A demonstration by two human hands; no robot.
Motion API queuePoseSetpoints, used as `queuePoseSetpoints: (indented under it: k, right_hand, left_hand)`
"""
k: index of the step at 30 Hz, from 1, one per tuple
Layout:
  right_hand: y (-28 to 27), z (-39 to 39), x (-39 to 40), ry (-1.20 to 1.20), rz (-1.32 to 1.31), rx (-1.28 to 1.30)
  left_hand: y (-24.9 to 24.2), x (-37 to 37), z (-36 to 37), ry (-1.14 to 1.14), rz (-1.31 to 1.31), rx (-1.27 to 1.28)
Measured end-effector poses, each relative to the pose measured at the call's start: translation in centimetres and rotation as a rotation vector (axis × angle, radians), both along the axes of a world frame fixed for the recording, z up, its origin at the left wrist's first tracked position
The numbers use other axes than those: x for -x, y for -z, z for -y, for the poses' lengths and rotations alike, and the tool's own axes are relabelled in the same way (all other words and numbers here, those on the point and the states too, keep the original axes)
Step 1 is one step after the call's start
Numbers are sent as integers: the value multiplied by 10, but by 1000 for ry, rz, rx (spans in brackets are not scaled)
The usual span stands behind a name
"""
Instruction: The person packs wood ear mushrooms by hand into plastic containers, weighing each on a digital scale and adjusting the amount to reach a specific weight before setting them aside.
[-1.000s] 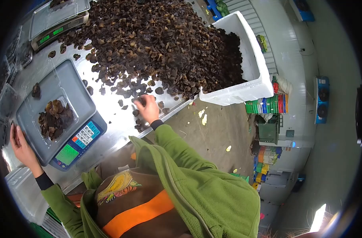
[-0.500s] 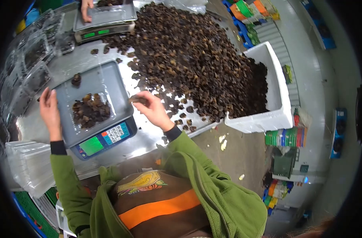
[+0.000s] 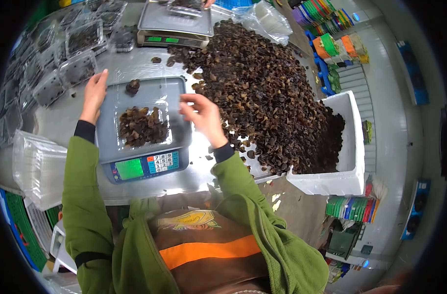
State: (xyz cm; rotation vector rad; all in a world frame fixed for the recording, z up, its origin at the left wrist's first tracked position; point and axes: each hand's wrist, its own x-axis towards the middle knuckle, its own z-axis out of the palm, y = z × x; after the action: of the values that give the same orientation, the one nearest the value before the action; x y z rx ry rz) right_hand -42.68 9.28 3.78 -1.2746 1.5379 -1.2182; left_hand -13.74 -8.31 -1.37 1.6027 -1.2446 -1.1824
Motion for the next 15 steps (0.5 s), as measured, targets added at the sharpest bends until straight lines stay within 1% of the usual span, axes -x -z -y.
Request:
queuePoseSetpoints:
  k: [1,2,3,5,7,9,11,12,13,14,15]
  right_hand:
    - [1,-5,8,56,99,-82]
    - [4,-11,15,114,95,-113]
    - [9,-17,22,174,90,-147]
    - [21,-26,33,220,204,-137]
    - [22,-30,34,239,249,-127]
    - [19,-30,30,262,221,-163]
    - [20,-27,25,256,279,-175]
    - [23,-26,26,195,277,-203]
    - [20,-25,23,195,277,-201]
    - [14,-25,17,171,323,-224]
    - [11,-27,14,147,369,-247]
  left_hand:
    - [2,1,3,34,6,-44]
    - [4,1,6,68,12,-89]
    - [5,1,10,56,16,-100]
    - [6,4,15,154,41,-162]
    - [0,14,18,123,12,-221]
    - [-3,21,18,104,-23,-264]
    - [-8,25,16,56,-265,-304]
    - [-9,26,13,56,-267,-301]
    - [-25,27,0,96,-320,-231]
    - [-37,24,-17,135,-371,-163]
    - [-45,18,-33,137,-370,-166]
